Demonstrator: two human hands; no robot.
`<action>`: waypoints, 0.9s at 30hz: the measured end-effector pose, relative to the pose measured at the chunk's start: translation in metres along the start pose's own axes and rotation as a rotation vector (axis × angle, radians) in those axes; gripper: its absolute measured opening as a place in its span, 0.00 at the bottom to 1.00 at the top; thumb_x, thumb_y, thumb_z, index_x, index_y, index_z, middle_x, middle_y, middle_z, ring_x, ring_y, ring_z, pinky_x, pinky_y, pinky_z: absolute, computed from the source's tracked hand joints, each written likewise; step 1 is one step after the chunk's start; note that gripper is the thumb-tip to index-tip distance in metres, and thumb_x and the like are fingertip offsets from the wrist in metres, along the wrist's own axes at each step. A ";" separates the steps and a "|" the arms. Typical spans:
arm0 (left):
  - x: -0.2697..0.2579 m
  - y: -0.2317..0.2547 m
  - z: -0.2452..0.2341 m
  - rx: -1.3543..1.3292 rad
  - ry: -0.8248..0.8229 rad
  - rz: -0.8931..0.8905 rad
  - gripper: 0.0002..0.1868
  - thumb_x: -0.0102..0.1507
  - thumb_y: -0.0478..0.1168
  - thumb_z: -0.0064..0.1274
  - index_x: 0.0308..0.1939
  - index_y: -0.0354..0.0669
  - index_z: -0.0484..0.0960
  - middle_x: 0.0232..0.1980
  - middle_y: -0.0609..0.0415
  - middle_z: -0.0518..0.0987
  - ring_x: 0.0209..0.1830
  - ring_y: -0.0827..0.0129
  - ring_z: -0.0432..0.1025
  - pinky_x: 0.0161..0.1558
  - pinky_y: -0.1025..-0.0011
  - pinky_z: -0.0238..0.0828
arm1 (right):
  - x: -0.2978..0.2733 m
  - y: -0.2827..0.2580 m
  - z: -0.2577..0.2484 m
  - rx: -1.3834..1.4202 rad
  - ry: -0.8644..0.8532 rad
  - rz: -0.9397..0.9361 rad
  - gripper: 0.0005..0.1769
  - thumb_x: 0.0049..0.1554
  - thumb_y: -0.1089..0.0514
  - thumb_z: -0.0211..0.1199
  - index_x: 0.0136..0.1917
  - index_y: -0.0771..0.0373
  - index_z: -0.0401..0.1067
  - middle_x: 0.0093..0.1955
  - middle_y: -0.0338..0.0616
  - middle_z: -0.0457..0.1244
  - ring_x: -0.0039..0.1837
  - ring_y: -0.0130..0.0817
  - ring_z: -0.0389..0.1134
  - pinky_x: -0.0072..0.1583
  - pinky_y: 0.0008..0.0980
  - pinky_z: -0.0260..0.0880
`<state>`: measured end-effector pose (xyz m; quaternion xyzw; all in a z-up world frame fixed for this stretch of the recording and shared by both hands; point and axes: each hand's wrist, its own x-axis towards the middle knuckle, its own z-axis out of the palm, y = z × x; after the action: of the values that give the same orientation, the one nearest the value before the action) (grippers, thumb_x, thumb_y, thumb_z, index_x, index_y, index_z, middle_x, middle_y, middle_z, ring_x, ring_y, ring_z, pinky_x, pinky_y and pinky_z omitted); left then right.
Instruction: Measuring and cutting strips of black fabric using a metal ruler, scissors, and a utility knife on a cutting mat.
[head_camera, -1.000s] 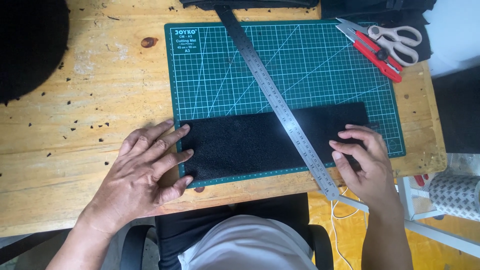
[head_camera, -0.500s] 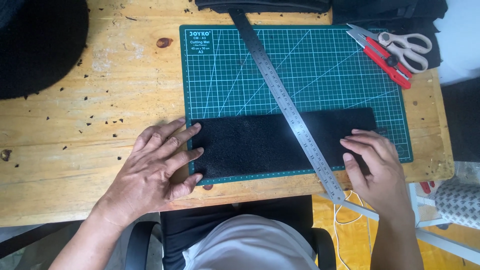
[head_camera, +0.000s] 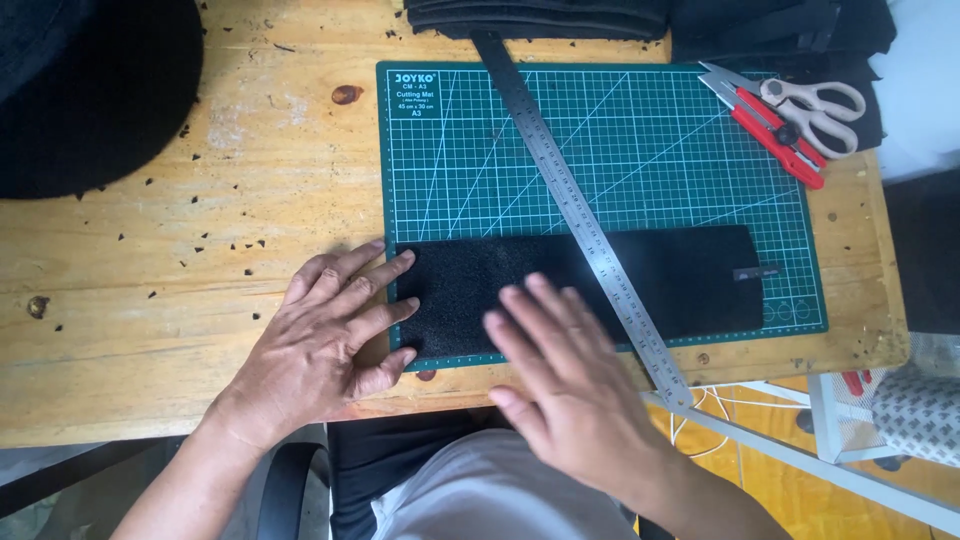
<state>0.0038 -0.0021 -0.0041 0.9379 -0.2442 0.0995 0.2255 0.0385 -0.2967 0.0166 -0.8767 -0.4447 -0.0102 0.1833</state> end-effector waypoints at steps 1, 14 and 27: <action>0.001 0.002 -0.001 0.001 0.001 0.006 0.25 0.66 0.59 0.51 0.58 0.48 0.81 0.76 0.46 0.68 0.78 0.47 0.59 0.72 0.47 0.50 | 0.008 -0.008 0.005 -0.004 0.005 0.003 0.42 0.63 0.44 0.60 0.82 0.57 0.46 0.85 0.52 0.46 0.86 0.49 0.43 0.84 0.52 0.40; 0.003 0.004 -0.004 -0.012 -0.003 -0.013 0.24 0.65 0.59 0.52 0.56 0.48 0.82 0.75 0.46 0.69 0.79 0.49 0.58 0.73 0.49 0.52 | 0.028 -0.010 0.020 -0.033 -0.118 0.032 0.38 0.69 0.36 0.40 0.84 0.56 0.44 0.87 0.54 0.38 0.87 0.50 0.35 0.83 0.48 0.35; 0.000 -0.001 0.004 0.031 -0.058 -0.061 0.27 0.62 0.61 0.51 0.58 0.52 0.80 0.79 0.52 0.65 0.82 0.54 0.55 0.75 0.52 0.48 | 0.018 0.008 0.018 -0.088 -0.081 0.152 0.41 0.67 0.35 0.46 0.85 0.51 0.41 0.87 0.58 0.35 0.87 0.53 0.33 0.82 0.51 0.32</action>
<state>0.0045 -0.0028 -0.0084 0.9509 -0.2201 0.0692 0.2065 0.0527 -0.2813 0.0006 -0.9147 -0.3832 0.0194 0.1267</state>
